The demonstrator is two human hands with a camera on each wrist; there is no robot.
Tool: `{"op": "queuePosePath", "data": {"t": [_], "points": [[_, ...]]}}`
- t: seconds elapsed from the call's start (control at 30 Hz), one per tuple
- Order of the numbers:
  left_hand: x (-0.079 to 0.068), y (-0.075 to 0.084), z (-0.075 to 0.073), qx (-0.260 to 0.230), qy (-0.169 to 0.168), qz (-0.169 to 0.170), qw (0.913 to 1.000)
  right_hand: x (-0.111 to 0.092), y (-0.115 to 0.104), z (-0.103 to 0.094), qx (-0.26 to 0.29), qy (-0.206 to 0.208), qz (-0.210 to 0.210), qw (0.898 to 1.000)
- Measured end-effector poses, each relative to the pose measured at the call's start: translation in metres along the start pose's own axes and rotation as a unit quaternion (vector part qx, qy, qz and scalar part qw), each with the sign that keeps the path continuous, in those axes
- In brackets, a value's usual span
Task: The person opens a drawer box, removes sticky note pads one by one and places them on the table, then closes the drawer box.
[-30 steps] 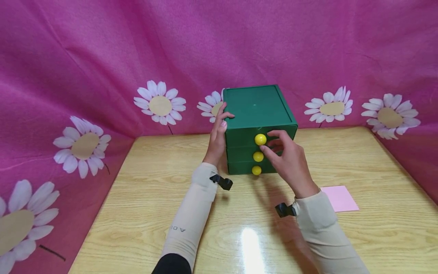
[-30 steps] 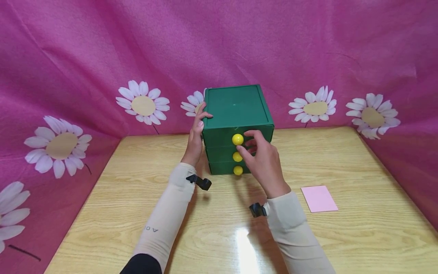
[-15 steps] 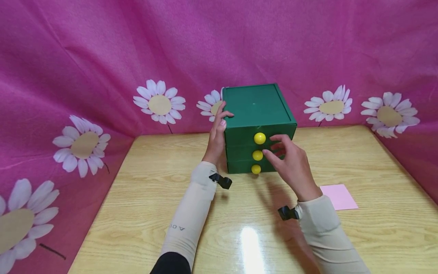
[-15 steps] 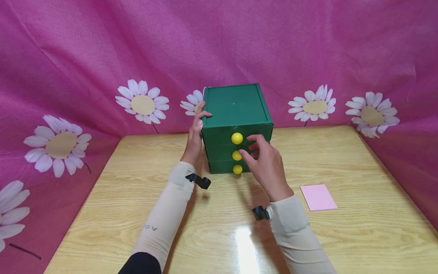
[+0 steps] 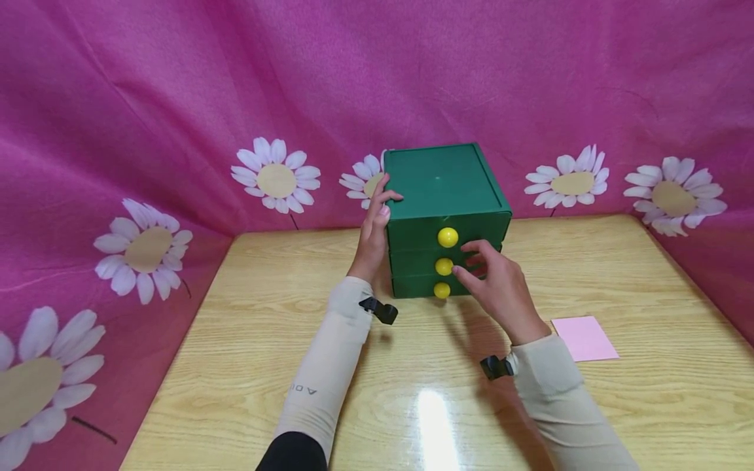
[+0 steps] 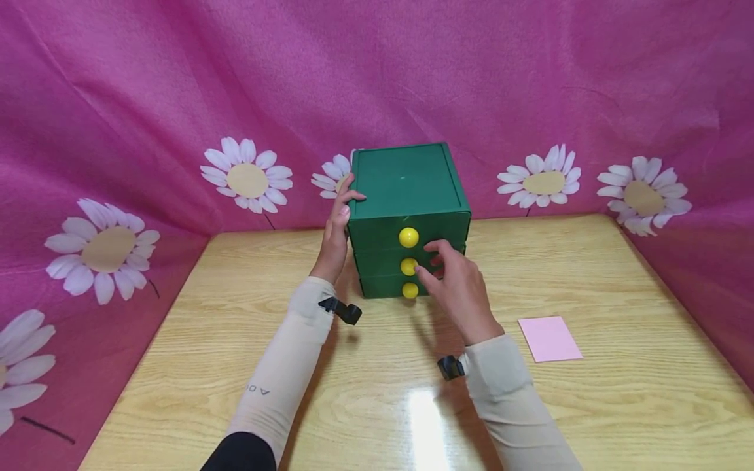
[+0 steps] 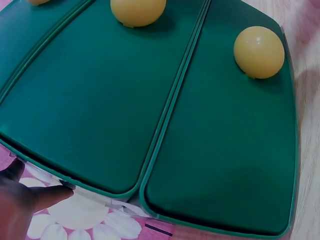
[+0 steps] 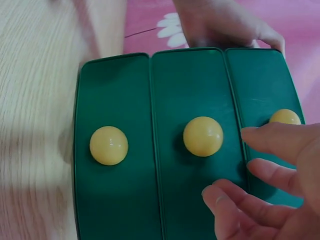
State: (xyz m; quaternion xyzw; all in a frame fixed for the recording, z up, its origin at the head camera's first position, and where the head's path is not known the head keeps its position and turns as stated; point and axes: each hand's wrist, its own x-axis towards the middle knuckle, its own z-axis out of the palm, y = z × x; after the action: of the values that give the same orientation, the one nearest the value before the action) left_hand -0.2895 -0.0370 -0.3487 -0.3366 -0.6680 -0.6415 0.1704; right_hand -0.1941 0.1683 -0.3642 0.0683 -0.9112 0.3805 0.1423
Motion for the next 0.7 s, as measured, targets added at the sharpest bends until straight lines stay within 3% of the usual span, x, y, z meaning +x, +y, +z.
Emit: {"op": "queuePosePath", "data": {"t": [0.7], "points": [[0.002,0.002,-0.003,0.006,-0.011,-0.006,0.9999,0.004,0.002,0.017,-0.011,-0.038,-0.025,0.999]]}}
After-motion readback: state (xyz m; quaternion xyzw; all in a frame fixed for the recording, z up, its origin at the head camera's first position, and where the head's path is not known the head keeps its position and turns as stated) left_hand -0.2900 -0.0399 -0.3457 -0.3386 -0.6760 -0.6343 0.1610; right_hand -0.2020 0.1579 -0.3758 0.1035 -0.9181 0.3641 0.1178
